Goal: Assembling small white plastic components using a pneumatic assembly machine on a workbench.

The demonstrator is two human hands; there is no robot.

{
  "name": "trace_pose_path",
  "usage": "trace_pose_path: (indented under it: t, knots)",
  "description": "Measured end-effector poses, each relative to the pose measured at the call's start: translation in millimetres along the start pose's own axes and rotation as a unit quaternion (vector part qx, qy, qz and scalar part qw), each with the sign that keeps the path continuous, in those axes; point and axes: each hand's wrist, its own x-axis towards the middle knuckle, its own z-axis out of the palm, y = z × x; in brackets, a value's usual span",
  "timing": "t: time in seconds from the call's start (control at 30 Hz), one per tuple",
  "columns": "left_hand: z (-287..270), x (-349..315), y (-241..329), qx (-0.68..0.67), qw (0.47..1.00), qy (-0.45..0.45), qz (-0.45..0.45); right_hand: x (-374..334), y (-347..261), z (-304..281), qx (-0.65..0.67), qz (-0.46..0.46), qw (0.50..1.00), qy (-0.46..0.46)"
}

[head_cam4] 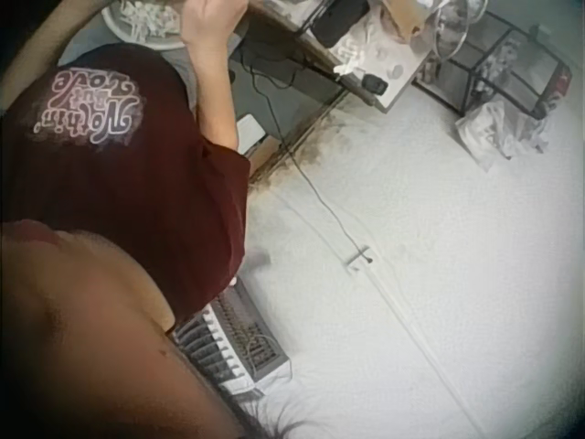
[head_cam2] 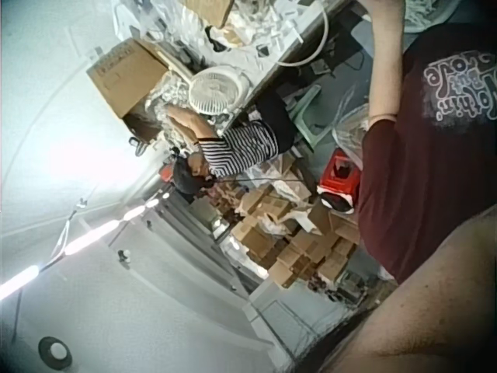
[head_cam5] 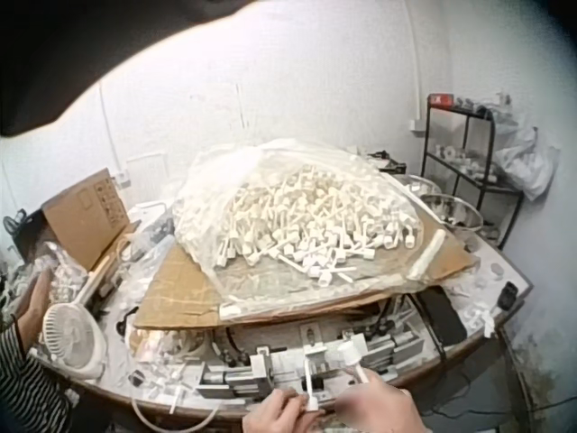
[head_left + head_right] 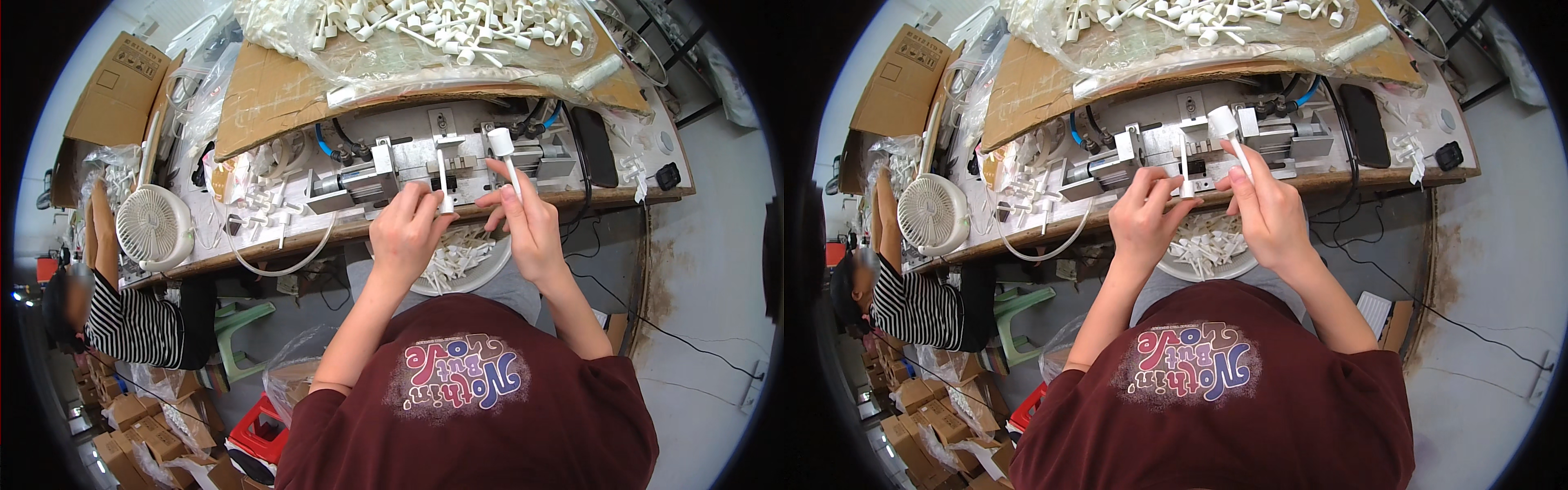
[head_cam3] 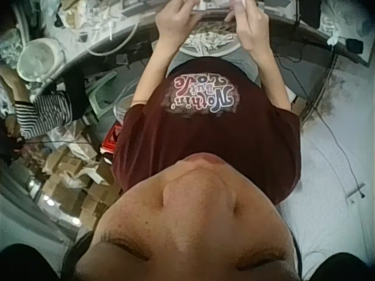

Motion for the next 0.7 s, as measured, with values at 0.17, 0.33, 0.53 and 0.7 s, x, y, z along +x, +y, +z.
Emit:
trace_pose_path:
  t: [0.17, 0.33, 0.53, 0.7]
  knots:
    - [23, -8, -16, 0.043, 0.996, -0.053, 0.051, -7, 12, 0, -0.007, 0.002, 1.000, -0.010]
    - [31, -2, -18, 0.084, 0.992, -0.069, 0.071, -11, 15, 0, -0.009, -0.002, 1.000, -0.012]
    - [26, 9, -16, 0.077, 0.992, -0.082, 0.063, -10, 16, -1, -0.017, -0.011, 1.000, -0.017]
    - [27, 9, -15, 0.081, 0.992, -0.084, 0.049, -7, 16, -7, -0.017, -0.019, 0.999, -0.024]
